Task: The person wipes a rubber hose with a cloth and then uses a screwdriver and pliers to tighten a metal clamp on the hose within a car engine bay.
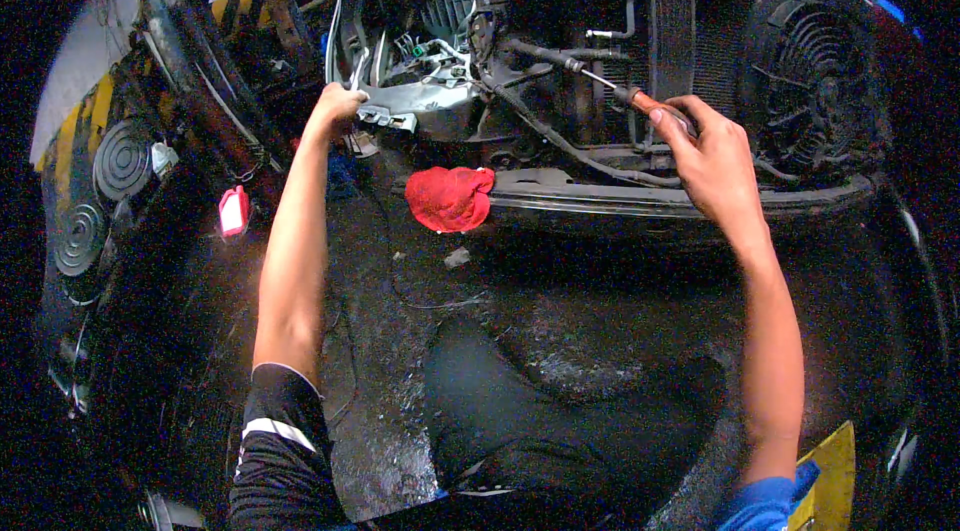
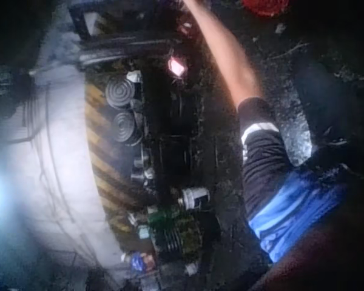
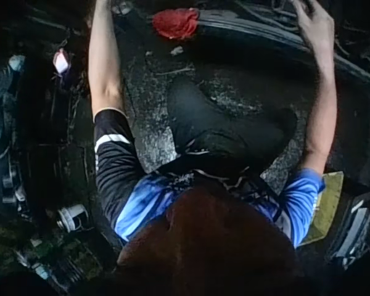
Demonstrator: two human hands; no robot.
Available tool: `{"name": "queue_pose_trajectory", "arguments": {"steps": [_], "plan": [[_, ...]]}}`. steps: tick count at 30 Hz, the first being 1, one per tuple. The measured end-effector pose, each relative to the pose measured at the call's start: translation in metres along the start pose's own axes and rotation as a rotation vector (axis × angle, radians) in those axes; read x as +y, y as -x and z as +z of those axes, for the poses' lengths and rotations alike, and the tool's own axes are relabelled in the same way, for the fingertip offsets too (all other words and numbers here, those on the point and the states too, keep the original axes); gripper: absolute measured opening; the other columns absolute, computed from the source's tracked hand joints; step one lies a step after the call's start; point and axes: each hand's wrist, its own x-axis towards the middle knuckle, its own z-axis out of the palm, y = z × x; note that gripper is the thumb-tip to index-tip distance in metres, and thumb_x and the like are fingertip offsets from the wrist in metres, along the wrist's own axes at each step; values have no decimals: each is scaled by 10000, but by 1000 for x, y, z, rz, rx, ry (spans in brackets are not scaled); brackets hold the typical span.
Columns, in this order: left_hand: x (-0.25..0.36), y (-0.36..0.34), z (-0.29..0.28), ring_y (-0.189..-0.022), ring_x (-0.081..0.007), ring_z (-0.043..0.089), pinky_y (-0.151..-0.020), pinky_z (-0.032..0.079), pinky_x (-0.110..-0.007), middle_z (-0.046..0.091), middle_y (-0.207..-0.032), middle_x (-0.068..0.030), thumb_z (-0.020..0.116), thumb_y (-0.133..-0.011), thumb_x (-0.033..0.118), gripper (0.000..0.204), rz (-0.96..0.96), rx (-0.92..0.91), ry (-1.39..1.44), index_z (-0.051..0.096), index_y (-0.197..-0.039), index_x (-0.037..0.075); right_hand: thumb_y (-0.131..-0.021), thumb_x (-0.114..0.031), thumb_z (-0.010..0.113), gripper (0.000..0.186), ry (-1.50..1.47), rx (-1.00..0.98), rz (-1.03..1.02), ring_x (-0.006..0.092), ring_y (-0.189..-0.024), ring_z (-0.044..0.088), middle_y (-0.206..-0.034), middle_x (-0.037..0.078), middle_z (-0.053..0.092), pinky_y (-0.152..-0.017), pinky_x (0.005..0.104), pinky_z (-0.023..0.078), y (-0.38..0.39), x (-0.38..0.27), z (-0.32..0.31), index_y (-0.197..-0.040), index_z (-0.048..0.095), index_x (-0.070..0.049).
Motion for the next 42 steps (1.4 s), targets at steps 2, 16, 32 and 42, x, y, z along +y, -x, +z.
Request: {"name": "queue_pose_trajectory", "arguments": {"steps": [2, 16, 32, 42], "plan": [[-24, -30, 5, -802, -358, 770, -697, 590, -447, 750, -851, -266, 677, -741, 178, 306, -41, 9, -129, 737, -813, -113, -1015, -341, 682, 380, -54, 73, -103, 339, -800, 733, -883, 227, 732, -740, 407, 541, -1, -3, 9, -1132, 723, 17], [3, -42, 30, -1306, -446, 616, -1075, 514, -484, 631, -1383, -307, 685, -838, 122, 430, -184, 31, -468, 738, -1257, 43, -987, -353, 705, 402, -85, 51, -91, 397, -922, 745, -989, 256, 746, -808, 446, 565, 0, -12, 4, -1126, 728, 24], [200, 147, 84, -1377, -371, 511, -1159, 422, -465, 564, -1478, -135, 779, -903, 169, 605, 1287, 264, 107, 580, -1474, 158, -995, -373, 685, 431, -111, 28, -27, 378, -922, 759, -964, 256, 751, -815, 433, 570, -2, 0, 2, -1120, 735, 36], [251, 213, 106, -1191, -341, 615, -1185, 382, -525, 679, -1199, -124, 738, -787, 14, 501, 1576, -52, 117, 692, -1280, 91, -974, -567, 671, 581, -285, 52, 38, 360, -870, 765, -912, 254, 745, -778, 450, 584, 65, 29, -30, -1031, 773, 2]]}}
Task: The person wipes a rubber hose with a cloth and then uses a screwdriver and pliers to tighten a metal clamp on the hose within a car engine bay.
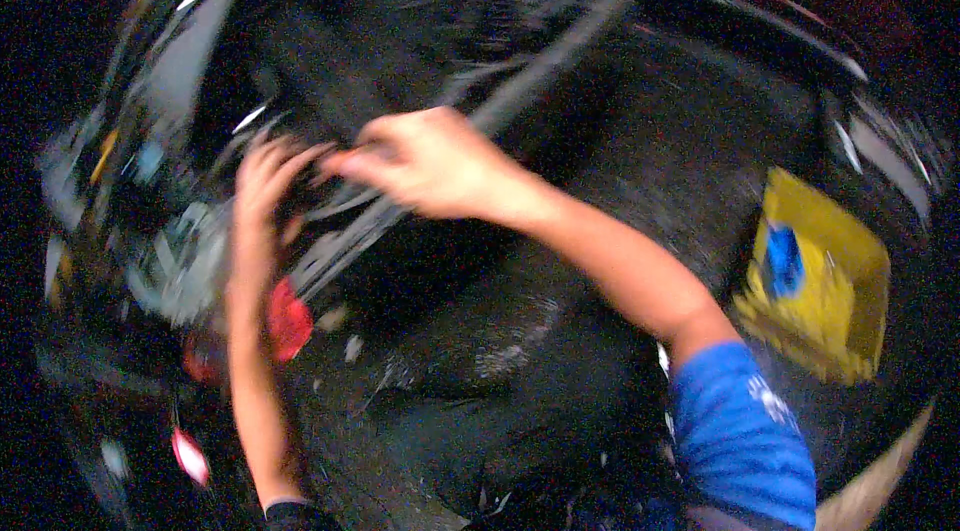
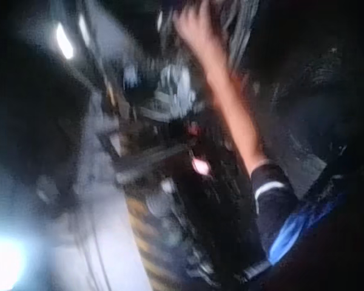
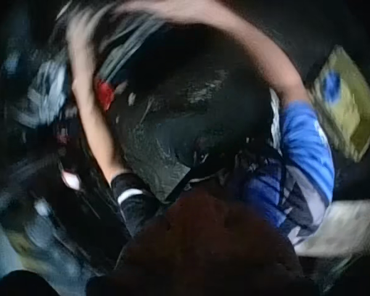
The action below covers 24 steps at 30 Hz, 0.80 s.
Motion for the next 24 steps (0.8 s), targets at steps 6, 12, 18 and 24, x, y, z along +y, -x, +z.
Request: {"name": "queue_pose_trajectory", "arguments": {"steps": [6, 12, 18, 24], "plan": [[33, 2, 10, -1274, -393, 558, -1212, 347, -521, 633, -1230, -178, 651, -782, -81, 514, -33, -202, 39, 648, -1288, 13, -1006, -292, 676, 324, 0, -37, 3, 395, -940, 729, -969, 209, 753, -828, 441, 579, 78, 14, -31, -1059, 717, 25], [-26, 44, 66, -1230, -360, 601, -1091, 441, -417, 649, -1280, -215, 667, -925, 16, 389, -312, 13, 97, 635, -1311, -31, -1058, -268, 653, 395, -654, 171, 415, 114, -972, 626, -1113, 48, 668, -843, 314, 529, 204, 94, -72, -1355, 556, -26], [192, 0, 139, -1063, -284, 674, -990, 508, -388, 714, -1113, -147, 682, -943, -15, 194, -448, -231, 926, 691, -1134, -48, -1014, -200, 727, 343, -741, 313, 571, 37, -727, 547, -904, -42, 601, -573, 230, 442, 239, 88, -30, -1280, 579, -42], [263, -25, 200, -1041, -312, 684, -930, 546, -384, 692, -1148, -153, 780, -886, 23, 406, -244, -201, 870, 703, -1284, 45, -1036, -217, 679, 292, -946, 489, 774, 30, -592, 487, -815, -23, 619, -495, 215, 390, 285, 100, -63, -1260, 626, -36]]}}
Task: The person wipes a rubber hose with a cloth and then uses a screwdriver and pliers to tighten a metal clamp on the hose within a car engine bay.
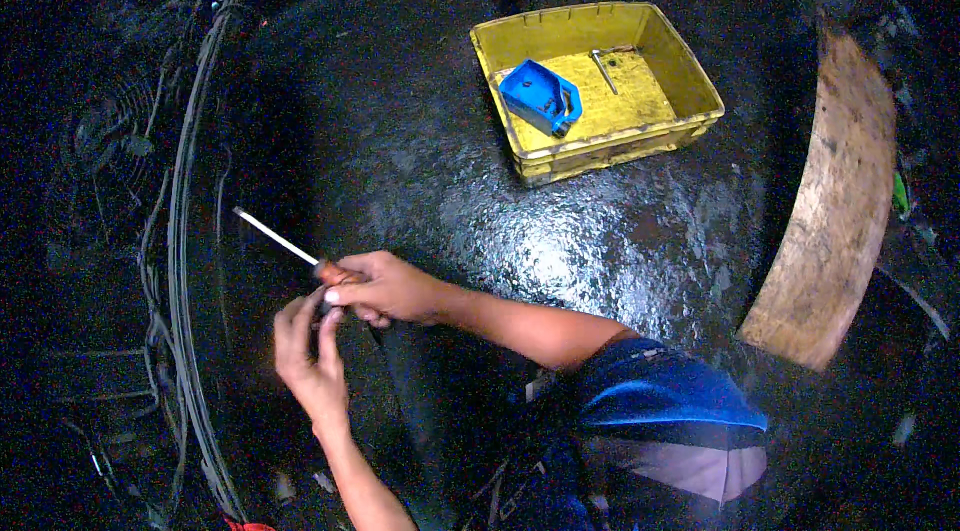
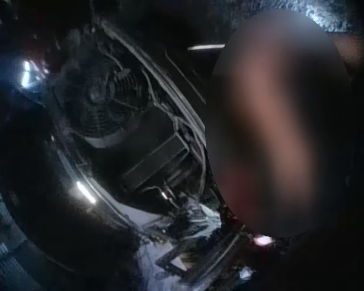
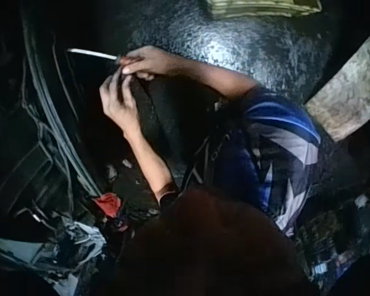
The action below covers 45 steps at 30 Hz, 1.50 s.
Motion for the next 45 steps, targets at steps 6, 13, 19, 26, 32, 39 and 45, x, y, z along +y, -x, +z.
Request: {"name": "queue_pose_trajectory", "arguments": {"steps": [6, 13, 19, 26, 32, 39, 45], "plan": [[-1, 18, 5, -1057, -260, 645, -970, 511, -373, 682, -1197, -150, 748, -915, 52, 564, -308, -251, 130, 596, -1458, 58, -895, -291, 790, 349, 818, 793, -385, 223, -961, 691, -972, 99, 739, -851, 388, 548, 3, -45, -161, -1080, 722, -3], [-61, 88, -19, -1105, -236, 644, -1037, 477, -364, 705, -1246, -154, 680, -1010, 202, 445, -622, -280, 170, 630, -1380, -38, -835, -475, 783, 532, 1244, 1385, 102, 383, -1013, 736, -1038, 253, 756, -901, 475, 563, 17, -105, -436, -1085, 752, -6], [-80, 133, -23, -1054, -238, 657, -966, 509, -348, 704, -1172, -160, 691, -993, 161, 417, -745, -214, 165, 649, -1353, -44, -870, -438, 732, 481, 1148, 1654, 64, 449, -1077, 700, -1093, 276, 739, -958, 521, 535, 28, -130, -456, -1096, 741, -14], [-62, 166, -68, -1100, -251, 677, -995, 509, -354, 713, -1198, -186, 717, -986, 224, 440, -959, -22, 144, 659, -1328, -48, -999, -246, 747, 511, 772, 1038, -538, 230, -1239, 643, -1325, 166, 694, -1087, 360, 484, -37, -42, -274, -1371, 597, 70], [-68, 165, -75, -1158, -351, 683, -998, 530, -400, 696, -1229, -198, 687, -1014, 333, 479, -665, -34, 105, 643, -1366, 11, -975, -225, 745, 460, 1213, 427, -604, 295, -1003, 703, -1148, 200, 731, -953, 400, 543, -16, 25, -128, -1306, 641, 76], [-15, 208, -123, -1187, -195, 646, -1052, 505, -360, 663, -1382, -124, 590, -1049, 150, 542, -739, 415, 490, 454, -1561, 34, -936, -143, 735, 359, 936, -548, -496, 342, -980, 716, -1074, 212, 714, -843, 404, 569, -2, 58, 151, -1240, 661, 33], [6, 242, -147, -1243, -227, 632, -1076, 488, -378, 633, -1393, -156, 558, -1093, 207, 561, -729, 895, 310, 380, -1600, 47, -974, -126, 674, 398, 824, -867, -518, 430, -986, 686, -1158, 227, 661, -826, 438, 571, 1, 78, 299, -1340, 603, 15]]}}
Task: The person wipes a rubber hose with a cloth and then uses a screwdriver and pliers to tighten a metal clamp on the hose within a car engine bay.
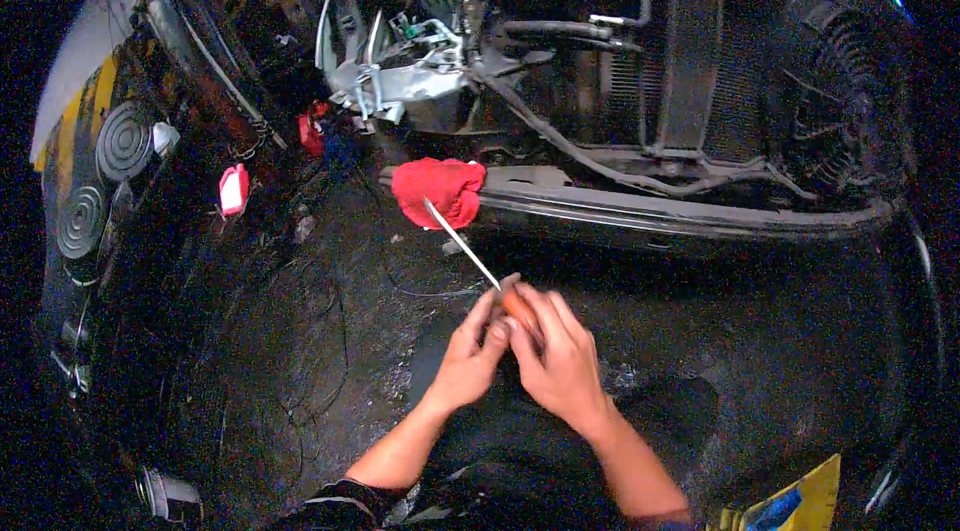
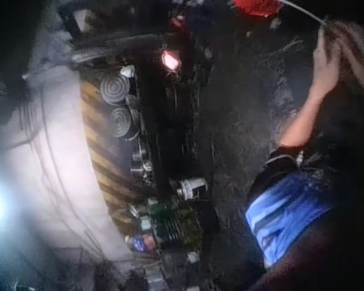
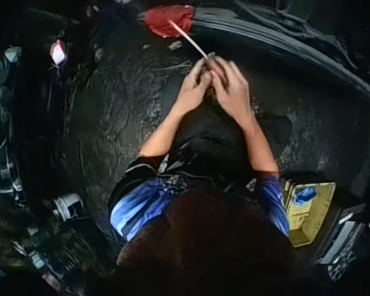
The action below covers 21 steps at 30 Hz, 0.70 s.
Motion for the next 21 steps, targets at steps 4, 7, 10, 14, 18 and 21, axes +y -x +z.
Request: {"name": "queue_pose_trajectory", "arguments": {"steps": [4, 7, 10, 14, 18, 21], "plan": [[-2, 13, -53, -995, -151, 684, -924, 543, -306, 664, -1335, -141, 567, -1100, 221, 503, -73, 176, 178, 453, -1544, 12, -1027, -197, 591, 411, 13, 11, -173, 450, -1038, 657, -1192, 245, 629, -911, 489, 540, -109, -26, 43, -1370, 582, 30], [-6, 36, -74, -816, -133, 698, -830, 556, -282, 688, -1289, -134, 628, -1065, 163, 444, -265, 210, 127, 545, -1465, -10, -1009, -185, 591, 361, 155, 124, -286, 452, -1022, 654, -1155, 252, 637, -917, 521, 532, -204, -25, 77, -1296, 626, 31], [-26, 74, -94, -835, -155, 709, -837, 552, -285, 713, -1216, -123, 640, -1036, 91, 331, -355, 364, -3, 636, -1343, -35, -938, -137, 610, 288, 318, 151, -352, 409, -1001, 670, -1072, 231, 659, -892, 508, 546, -305, -16, 118, -1185, 681, -6], [-69, 136, -123, -1003, -183, 693, -920, 528, -305, 737, -1102, -114, 653, -1022, 81, 268, -293, 534, -243, 685, -1249, -56, -947, -172, 600, 269, 453, 139, -287, 447, -1101, 624, -1058, 266, 661, -958, 526, 511, -386, -13, 188, -1157, 696, -34], [-121, 170, -136, -1030, -214, 679, -956, 517, -355, 755, -1123, -141, 669, -999, 128, 301, -450, 508, 38, 705, -1239, -52, -905, -259, 630, 418, 663, 42, -336, 434, -1138, 604, -1142, 291, 657, -983, 524, 496, -438, 47, 184, -1191, 657, 44], [-87, 187, -153, -1085, -271, 672, -971, 511, -374, 734, -1204, -200, 658, -1045, 275, 416, -629, 510, -130, 681, -1307, -47, -1003, -355, 568, 358, 553, -41, -238, 430, -1125, 623, -1137, 194, 698, -983, 536, 486, -418, 39, 215, -1080, 697, -30]]}}
